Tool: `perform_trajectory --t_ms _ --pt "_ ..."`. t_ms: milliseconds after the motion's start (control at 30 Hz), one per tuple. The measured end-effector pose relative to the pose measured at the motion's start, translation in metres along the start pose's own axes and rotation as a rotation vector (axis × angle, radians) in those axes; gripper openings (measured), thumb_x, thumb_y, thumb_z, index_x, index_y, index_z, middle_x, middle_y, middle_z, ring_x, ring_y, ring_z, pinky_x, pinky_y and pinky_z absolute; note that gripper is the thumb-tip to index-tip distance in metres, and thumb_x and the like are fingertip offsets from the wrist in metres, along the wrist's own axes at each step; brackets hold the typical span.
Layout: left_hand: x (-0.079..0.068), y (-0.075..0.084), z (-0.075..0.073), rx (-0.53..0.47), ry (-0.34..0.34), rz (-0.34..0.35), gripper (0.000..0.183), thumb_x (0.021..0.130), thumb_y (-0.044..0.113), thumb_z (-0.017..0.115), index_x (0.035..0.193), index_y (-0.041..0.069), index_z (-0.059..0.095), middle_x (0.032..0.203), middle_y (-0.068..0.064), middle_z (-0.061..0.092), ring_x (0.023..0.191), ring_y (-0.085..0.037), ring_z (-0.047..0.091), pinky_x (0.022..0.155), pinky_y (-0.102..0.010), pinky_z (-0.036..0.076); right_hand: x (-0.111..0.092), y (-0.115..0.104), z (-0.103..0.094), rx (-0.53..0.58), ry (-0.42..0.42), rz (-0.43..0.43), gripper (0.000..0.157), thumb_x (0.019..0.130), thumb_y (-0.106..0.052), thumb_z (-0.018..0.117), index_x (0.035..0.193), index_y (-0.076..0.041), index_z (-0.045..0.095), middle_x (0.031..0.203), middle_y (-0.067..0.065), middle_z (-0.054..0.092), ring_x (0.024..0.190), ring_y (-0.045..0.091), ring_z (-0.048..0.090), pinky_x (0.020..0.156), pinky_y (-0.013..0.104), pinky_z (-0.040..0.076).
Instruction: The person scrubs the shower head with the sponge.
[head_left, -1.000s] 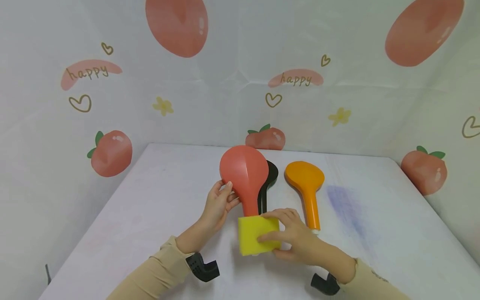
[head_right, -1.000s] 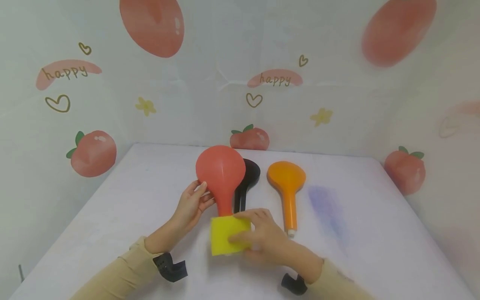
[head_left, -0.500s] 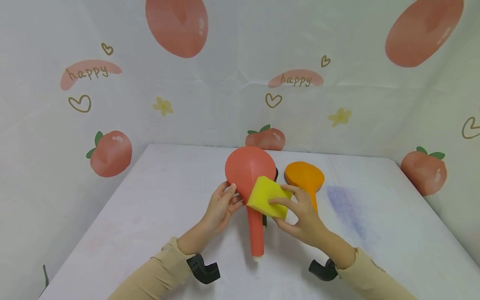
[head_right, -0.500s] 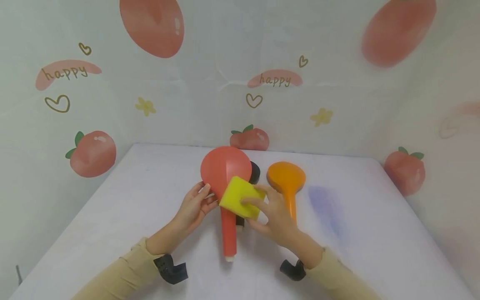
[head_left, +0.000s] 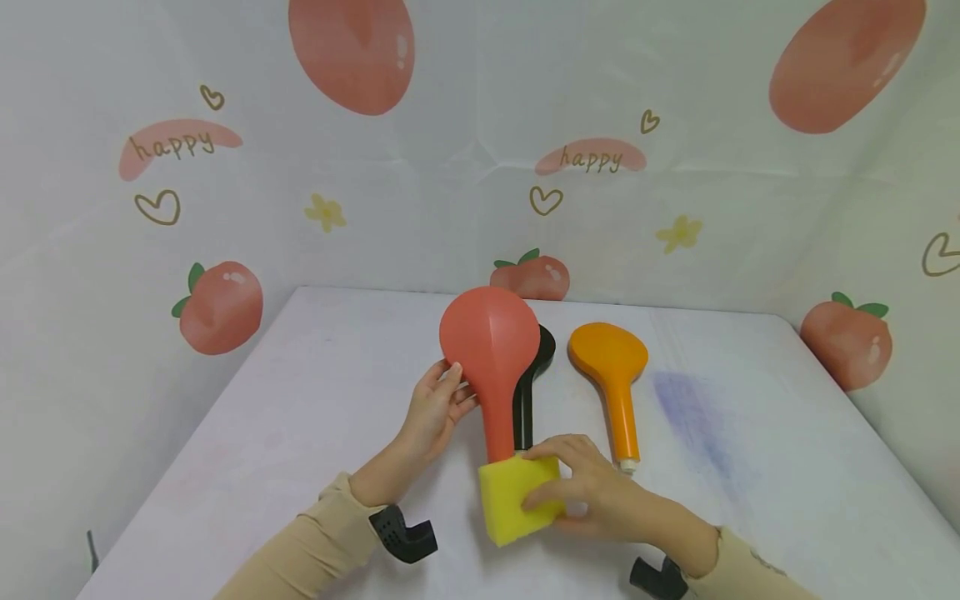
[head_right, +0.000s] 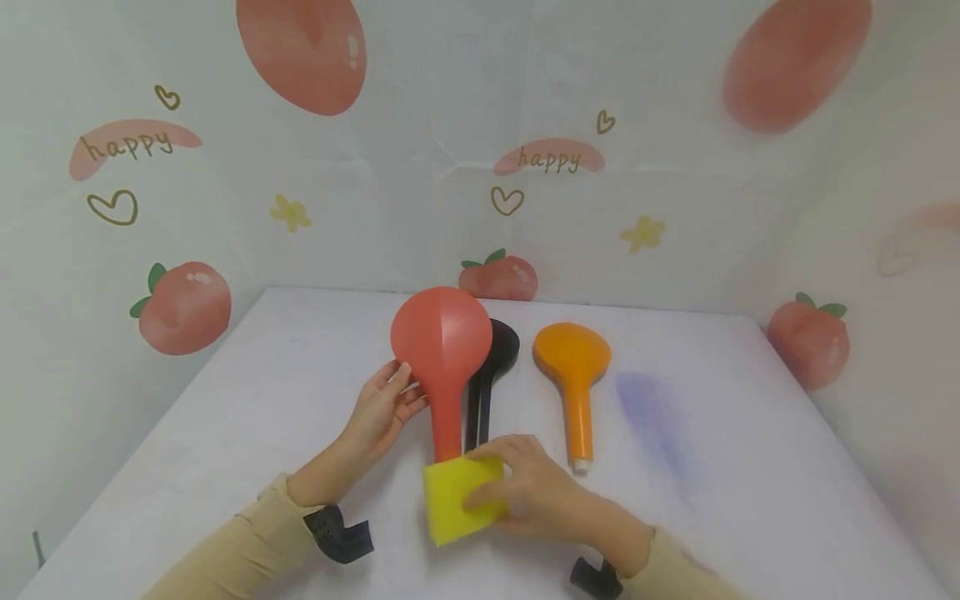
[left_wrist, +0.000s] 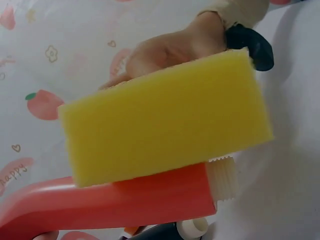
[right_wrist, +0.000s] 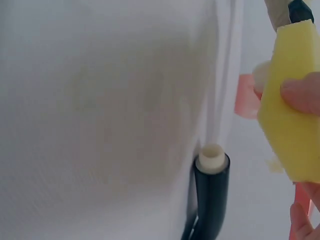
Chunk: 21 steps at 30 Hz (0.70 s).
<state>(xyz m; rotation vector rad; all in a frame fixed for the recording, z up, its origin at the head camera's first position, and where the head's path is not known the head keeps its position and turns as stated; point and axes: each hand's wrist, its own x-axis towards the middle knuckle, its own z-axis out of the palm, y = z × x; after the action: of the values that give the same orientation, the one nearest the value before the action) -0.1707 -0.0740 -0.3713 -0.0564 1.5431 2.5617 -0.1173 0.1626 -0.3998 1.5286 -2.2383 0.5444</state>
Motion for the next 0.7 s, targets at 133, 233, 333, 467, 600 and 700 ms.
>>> perform_trajectory --t_ms 133,233,333,467,600,700 --pt "0.000 0.000 0.001 0.025 -0.014 -0.010 0.035 0.101 0.013 0.037 0.133 -0.001 0.034 0.094 0.000 0.058 0.081 -0.010 0.063 0.075 -0.023 0.056 0.003 0.005 -0.004 -0.044 0.037 0.049 0.052 0.058 -0.016 0.084 0.103 -0.033 0.062 0.126 0.006 0.050 0.114 0.020 0.045 0.090 0.038 0.042" --pt "-0.001 -0.001 0.001 0.048 -0.024 -0.020 0.035 0.101 0.013 0.038 0.133 -0.001 0.035 0.096 -0.001 0.057 0.083 -0.011 0.064 0.077 -0.023 0.056 0.007 0.010 -0.007 -0.075 0.095 0.109 0.041 0.069 -0.018 0.079 0.104 -0.030 0.062 0.125 0.010 0.050 0.114 0.023 0.045 0.088 0.040 0.046" --pt "-0.002 -0.002 0.001 0.056 -0.042 -0.028 0.035 0.101 0.013 0.038 0.133 -0.001 0.035 0.097 -0.001 0.057 0.084 -0.011 0.064 0.079 -0.025 0.057 0.011 0.016 -0.009 -0.086 0.196 0.192 0.026 0.081 -0.025 0.071 0.106 -0.026 0.062 0.126 0.014 0.050 0.113 0.027 0.046 0.085 0.046 0.048" --pt "-0.003 -0.003 0.002 0.056 -0.068 -0.039 0.035 0.101 0.013 0.038 0.132 -0.002 0.034 0.097 -0.002 0.057 0.085 -0.012 0.064 0.080 -0.027 0.057 0.015 0.019 -0.009 -0.023 0.293 0.313 0.031 0.079 -0.019 0.073 0.108 -0.022 0.063 0.127 0.017 0.049 0.116 0.031 0.045 0.084 0.055 0.046" --pt "-0.002 -0.001 0.002 0.047 -0.059 -0.040 0.036 0.101 0.012 0.036 0.134 0.000 0.034 0.098 -0.002 0.056 0.086 -0.013 0.064 0.080 -0.026 0.056 0.014 0.015 -0.006 0.030 0.254 0.374 0.038 0.076 -0.019 0.076 0.110 -0.024 0.061 0.128 0.013 0.048 0.117 0.028 0.044 0.087 0.054 0.045" --pt "-0.001 0.002 0.002 0.028 -0.038 -0.034 0.037 0.101 0.014 0.037 0.135 0.000 0.034 0.098 -0.002 0.055 0.086 -0.013 0.063 0.079 -0.025 0.056 0.012 0.010 -0.004 0.051 0.204 0.350 0.033 0.079 -0.026 0.074 0.110 -0.026 0.060 0.128 0.012 0.048 0.116 0.025 0.045 0.089 0.049 0.047"
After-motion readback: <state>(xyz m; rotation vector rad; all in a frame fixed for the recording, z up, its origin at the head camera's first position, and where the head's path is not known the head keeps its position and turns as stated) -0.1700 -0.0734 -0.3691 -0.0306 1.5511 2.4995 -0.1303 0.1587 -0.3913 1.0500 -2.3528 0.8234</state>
